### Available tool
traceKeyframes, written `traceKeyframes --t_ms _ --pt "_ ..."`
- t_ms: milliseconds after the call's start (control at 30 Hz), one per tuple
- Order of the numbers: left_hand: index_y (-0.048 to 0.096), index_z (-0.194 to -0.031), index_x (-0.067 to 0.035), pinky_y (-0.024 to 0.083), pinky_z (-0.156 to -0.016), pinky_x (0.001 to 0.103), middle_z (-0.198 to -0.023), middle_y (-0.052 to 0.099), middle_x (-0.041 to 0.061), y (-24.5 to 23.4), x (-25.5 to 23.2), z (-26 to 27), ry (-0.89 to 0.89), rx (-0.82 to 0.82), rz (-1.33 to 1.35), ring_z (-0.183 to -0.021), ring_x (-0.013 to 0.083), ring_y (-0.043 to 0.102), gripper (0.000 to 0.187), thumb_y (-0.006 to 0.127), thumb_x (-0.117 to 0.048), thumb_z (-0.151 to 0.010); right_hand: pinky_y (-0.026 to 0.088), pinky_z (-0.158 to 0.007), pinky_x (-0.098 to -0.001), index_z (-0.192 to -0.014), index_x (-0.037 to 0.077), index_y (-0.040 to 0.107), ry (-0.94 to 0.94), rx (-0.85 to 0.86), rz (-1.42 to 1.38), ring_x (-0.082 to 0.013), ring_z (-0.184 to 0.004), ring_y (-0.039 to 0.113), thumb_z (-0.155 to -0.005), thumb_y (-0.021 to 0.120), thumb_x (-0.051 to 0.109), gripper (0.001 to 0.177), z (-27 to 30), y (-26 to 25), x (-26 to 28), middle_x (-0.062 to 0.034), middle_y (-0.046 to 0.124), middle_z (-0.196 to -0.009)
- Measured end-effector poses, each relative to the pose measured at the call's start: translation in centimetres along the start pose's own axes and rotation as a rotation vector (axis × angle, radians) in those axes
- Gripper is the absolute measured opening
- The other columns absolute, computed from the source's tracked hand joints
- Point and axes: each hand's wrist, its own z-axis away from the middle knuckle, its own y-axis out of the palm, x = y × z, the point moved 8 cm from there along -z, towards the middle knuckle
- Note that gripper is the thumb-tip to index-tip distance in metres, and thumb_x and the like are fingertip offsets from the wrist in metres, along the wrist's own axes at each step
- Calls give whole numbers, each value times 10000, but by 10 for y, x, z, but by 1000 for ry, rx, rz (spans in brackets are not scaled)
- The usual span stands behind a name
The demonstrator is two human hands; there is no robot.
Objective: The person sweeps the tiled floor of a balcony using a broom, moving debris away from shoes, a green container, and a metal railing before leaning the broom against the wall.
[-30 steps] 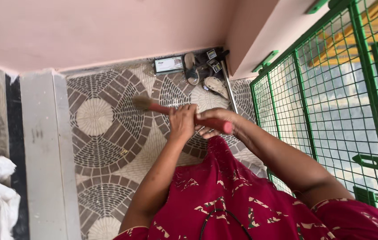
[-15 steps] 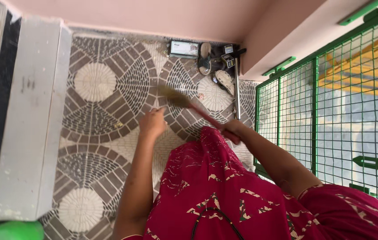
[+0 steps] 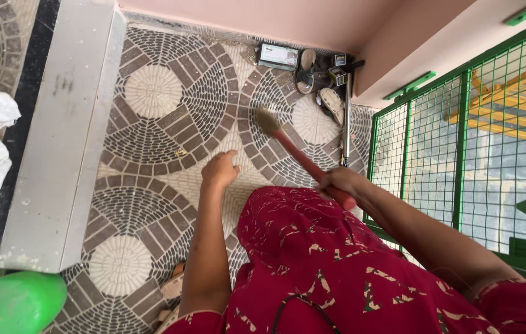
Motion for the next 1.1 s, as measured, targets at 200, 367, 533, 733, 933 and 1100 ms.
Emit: traceKeyframes --t_ms 200,367,533,733,933,1100 --pt "580 -1403 -248 491 -999 481 -1365 629 74 -6 -7 37 38 -187 19 -1225 312 609 566 760 -330 -873 583 -538 -321 -1244 -207 624 -80 268 20 -193 -619 651 -882 682 71 460 -31 75 13 -188 723 -905" --pt "604 -1414 -213 532 -962 452 -1279 707 87 31 8 112 -33 -247 207 -1138 304 686 527 734 -315 -913 574 -547 -318 -1307 -71 604 -44 315 -2 -188 -649 663 -866 673 33 458 -67 58 -65 -156 717 -899" --pt "630 -1380 -198 580 -885 411 -1241 716 85 98 29 204 -118 -300 603 -1046 248 732 525 716 -245 -865 581 -555 -357 -1168 -160 710 -42 -52 160 -241 -642 703 -844 706 78 402 -90 -60 -184 -190 741 -841" --pt "675 -1345 -145 575 -903 391 -1216 751 96 122 23 260 -154 -333 332 -1003 239 750 431 724 -224 -924 577 -566 -381 -1167 -113 606 -152 -430 205 -261 -653 695 -751 778 91 495 -38 -95 -234 -227 714 -890" --pt "661 -1334 -172 558 -875 388 -1216 734 75 98 -33 241 -132 -274 351 -994 247 734 420 687 -214 -917 559 -510 -378 -1287 -51 475 -275 -399 107 -249 -616 665 -734 745 51 624 30 -37 -164 -194 676 -870" --pt "676 -1314 -125 560 -873 380 -1207 734 120 80 -108 220 206 -301 336 -976 279 731 419 708 -178 -899 551 -499 -359 -1358 -61 395 -234 36 -272 -220 -592 631 -735 705 -58 696 52 32 -170 -166 640 -817"
